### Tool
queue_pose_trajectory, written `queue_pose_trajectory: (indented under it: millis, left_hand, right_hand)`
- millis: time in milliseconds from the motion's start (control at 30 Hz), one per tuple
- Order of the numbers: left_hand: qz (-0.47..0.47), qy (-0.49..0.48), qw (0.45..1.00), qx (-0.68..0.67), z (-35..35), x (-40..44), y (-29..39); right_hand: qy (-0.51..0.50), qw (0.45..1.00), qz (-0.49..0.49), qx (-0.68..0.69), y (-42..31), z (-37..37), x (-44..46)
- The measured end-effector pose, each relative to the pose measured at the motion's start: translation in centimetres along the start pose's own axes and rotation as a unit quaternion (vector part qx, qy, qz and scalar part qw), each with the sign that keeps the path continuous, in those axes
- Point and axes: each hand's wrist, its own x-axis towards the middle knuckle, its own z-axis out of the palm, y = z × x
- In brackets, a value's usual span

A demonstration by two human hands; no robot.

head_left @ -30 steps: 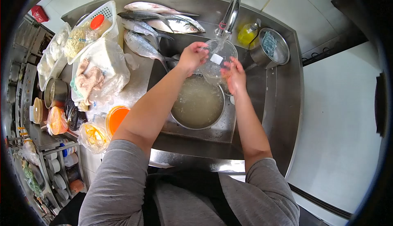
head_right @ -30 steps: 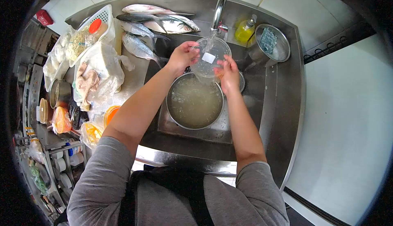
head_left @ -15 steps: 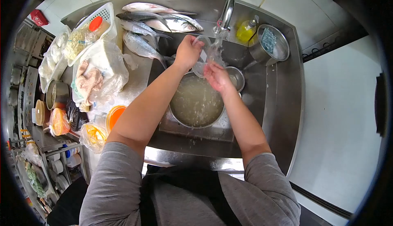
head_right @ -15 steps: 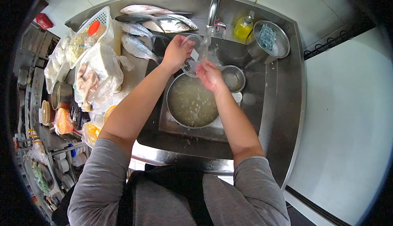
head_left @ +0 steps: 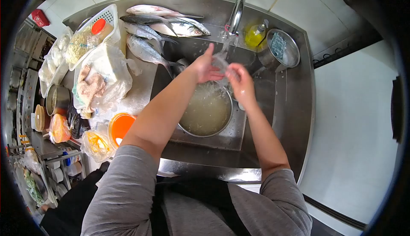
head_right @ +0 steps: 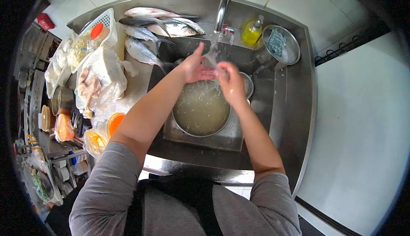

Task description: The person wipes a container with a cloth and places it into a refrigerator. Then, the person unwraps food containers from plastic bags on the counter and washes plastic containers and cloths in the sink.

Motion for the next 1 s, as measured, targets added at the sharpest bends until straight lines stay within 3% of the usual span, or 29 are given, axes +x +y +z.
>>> queue_pose_trajectory:
  millis: [33, 100, 167, 233, 300, 333, 367, 400, 500, 533, 567, 600, 667, 700, 767, 800, 867, 900, 967, 1000]
  left_hand:
    - [0.003, -0.001, 1.000, -0.004, 0.0, 1.5, -0.2]
    - [0.103, -0.081, 0.975, 0.180, 0.1, 3.7, -0.3]
    - [0.147, -0.041, 0.959, 0.239, 0.6, 3.8, -0.8]
    - [0.260, -0.053, 0.942, 0.204, 0.6, 3.5, -1.4]
    - [0.275, -0.005, 0.923, 0.271, -0.4, 3.9, -1.6]
    - [0.379, 0.072, 0.826, 0.411, -1.0, 3.5, -1.9]
    - [0.463, 0.149, 0.693, 0.532, -1.7, 3.0, -2.4]
    - [0.488, 0.161, 0.676, 0.528, -2.0, 1.1, -2.8]
    - [0.519, 0.141, 0.674, 0.507, -3.7, -1.8, -3.9]
    - [0.518, 0.160, 0.673, 0.502, -4.4, -2.4, -4.6]
    - [0.504, 0.160, 0.700, 0.479, -5.1, -3.1, -5.7]
    - [0.490, 0.160, 0.727, 0.453, -6.0, -3.9, -6.9]
    - [0.420, 0.151, 0.632, 0.634, -7.8, -6.1, -9.4]
    - [0.415, 0.166, 0.639, 0.626, -8.8, -6.9, -10.8]
    - [0.449, 0.114, 0.527, 0.713, -10.8, -7.8, -13.4]
    - [0.445, 0.126, 0.534, 0.708, -11.5, -8.3, -14.8]
    - [0.443, 0.070, 0.656, 0.607, -12.7, -9.3, -16.8]
    - [0.441, 0.076, 0.661, 0.603, -13.3, -10.2, -17.1]
    - [0.503, 0.080, 0.587, 0.629, -14.2, -12.3, -17.4]
    - [0.503, 0.081, 0.590, 0.626, -14.6, -12.8, -17.8]
  right_hand:
    - [-0.004, 1.000, -0.002, -0.002, -1.2, 0.1, -1.0]
    - [-0.090, 0.971, -0.134, -0.178, -3.3, 0.1, -2.1]
    - [-0.084, 0.976, -0.142, -0.141, -1.8, 0.3, -1.0]
    - [0.036, 0.999, -0.033, 0.005, -1.3, 0.6, 1.4]
    - [0.056, 0.997, 0.002, 0.045, -2.2, 1.3, 4.0]
    - [0.002, 0.994, 0.068, 0.088, -3.4, 1.3, 5.2]
    - [-0.054, 0.981, 0.134, 0.130, -3.9, 1.4, 6.5]
    - [-0.019, 0.985, 0.128, 0.112, -3.6, 1.5, 7.8]
    - [0.111, 0.982, 0.115, 0.104, 4.6, 0.6, 13.6]
    - [0.133, 0.984, 0.116, 0.011, 4.8, 0.5, 14.3]
    - [0.150, 0.979, 0.114, -0.082, 4.8, 0.5, 14.8]
    - [0.098, 0.986, 0.104, -0.081, 7.0, 0.4, 15.2]
    - [-0.006, 0.987, 0.134, -0.090, 10.4, -0.3, 15.9]
    - [-0.058, 0.978, 0.175, -0.099, 11.2, -0.7, 16.1]
    - [-0.036, 0.976, 0.214, 0.019, 15.0, -2.1, 18.1]
    - [-0.026, 0.977, 0.205, -0.056, 14.1, -1.7, 17.9]
    - [-0.022, 0.973, 0.190, -0.130, 12.2, -1.2, 16.7]
    - [-0.003, 0.978, 0.182, -0.105, 11.7, -1.1, 15.7]
    - [0.021, 0.984, 0.164, -0.058, 8.6, 0.0, 12.6]
    - [0.028, 0.987, 0.156, -0.039, 4.5, 2.0, 9.1]
